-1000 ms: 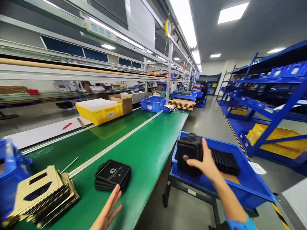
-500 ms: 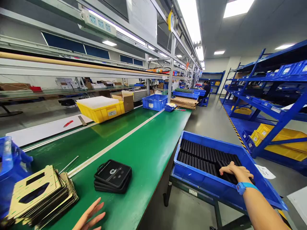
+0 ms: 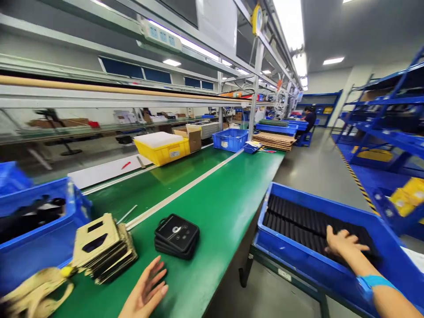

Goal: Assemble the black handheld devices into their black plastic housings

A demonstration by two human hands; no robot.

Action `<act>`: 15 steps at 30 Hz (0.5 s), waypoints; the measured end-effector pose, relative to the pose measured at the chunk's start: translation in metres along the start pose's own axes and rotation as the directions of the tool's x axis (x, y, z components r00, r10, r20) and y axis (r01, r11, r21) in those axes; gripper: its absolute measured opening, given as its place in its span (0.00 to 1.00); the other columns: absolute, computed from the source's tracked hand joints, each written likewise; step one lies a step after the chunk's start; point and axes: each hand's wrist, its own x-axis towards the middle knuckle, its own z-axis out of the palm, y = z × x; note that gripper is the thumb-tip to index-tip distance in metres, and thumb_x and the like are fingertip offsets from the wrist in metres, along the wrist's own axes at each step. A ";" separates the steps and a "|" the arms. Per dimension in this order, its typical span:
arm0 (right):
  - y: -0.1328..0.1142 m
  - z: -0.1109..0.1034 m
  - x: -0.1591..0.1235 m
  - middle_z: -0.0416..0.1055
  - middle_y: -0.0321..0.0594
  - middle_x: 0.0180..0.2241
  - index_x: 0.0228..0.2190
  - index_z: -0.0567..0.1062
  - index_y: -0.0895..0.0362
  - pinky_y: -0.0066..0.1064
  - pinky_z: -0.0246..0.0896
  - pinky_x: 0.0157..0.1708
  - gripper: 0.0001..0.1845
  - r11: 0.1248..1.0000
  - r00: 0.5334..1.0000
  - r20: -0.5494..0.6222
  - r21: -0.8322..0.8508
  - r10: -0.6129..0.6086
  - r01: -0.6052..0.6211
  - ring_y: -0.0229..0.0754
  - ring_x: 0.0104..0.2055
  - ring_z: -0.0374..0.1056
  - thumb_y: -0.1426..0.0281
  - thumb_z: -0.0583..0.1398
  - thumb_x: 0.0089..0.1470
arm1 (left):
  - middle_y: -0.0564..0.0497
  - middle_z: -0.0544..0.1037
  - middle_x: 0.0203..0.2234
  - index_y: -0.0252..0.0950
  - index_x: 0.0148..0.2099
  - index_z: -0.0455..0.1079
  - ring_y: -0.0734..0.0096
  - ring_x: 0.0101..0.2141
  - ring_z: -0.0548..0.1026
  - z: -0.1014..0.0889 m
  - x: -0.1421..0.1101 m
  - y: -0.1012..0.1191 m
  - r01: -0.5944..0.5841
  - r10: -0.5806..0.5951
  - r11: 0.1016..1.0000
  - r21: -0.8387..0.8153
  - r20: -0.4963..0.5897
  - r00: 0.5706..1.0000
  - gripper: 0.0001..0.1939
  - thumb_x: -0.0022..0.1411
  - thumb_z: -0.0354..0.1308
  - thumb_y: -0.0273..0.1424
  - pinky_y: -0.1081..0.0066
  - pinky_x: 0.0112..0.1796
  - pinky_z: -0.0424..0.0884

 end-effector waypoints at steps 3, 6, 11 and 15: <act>-0.087 0.035 0.000 0.71 0.49 0.42 0.45 0.72 0.63 0.48 0.60 0.51 0.19 0.958 0.934 0.250 0.190 -0.257 0.213 0.49 0.46 0.68 0.60 0.58 0.63 | 0.34 0.57 0.62 0.35 0.62 0.53 0.48 0.61 0.59 0.009 0.009 0.012 0.136 -0.154 0.966 -0.219 -0.070 0.986 0.44 0.47 0.70 0.35 0.57 0.59 0.59; -0.191 0.081 -0.029 0.73 0.44 0.40 0.42 0.74 0.61 0.42 0.63 0.47 0.17 0.783 0.675 0.420 0.465 -0.606 0.413 0.45 0.42 0.70 0.59 0.55 0.64 | 0.33 0.51 0.65 0.31 0.64 0.49 0.55 0.63 0.56 0.020 0.014 0.029 0.240 -0.270 0.910 -0.338 -0.043 0.962 0.38 0.55 0.63 0.25 0.61 0.61 0.55; -0.313 0.142 -0.087 0.72 0.38 0.31 0.30 0.74 0.62 0.37 0.66 0.40 0.25 0.634 0.314 0.556 0.608 -0.770 0.478 0.44 0.36 0.70 0.54 0.53 0.65 | 0.38 0.51 0.66 0.30 0.64 0.52 0.62 0.63 0.55 0.036 0.014 0.049 0.268 -0.278 0.887 -0.375 0.029 0.960 0.29 0.62 0.55 0.21 0.61 0.62 0.53; -0.336 0.152 -0.103 0.68 0.35 0.25 0.25 0.71 0.61 0.35 0.65 0.36 0.24 0.622 0.250 0.596 0.572 -0.763 0.535 0.41 0.30 0.68 0.56 0.55 0.65 | 0.44 0.60 0.63 0.36 0.62 0.58 0.63 0.63 0.56 0.043 0.013 0.055 0.312 -0.335 0.852 -0.420 0.020 0.942 0.26 0.63 0.54 0.19 0.58 0.62 0.54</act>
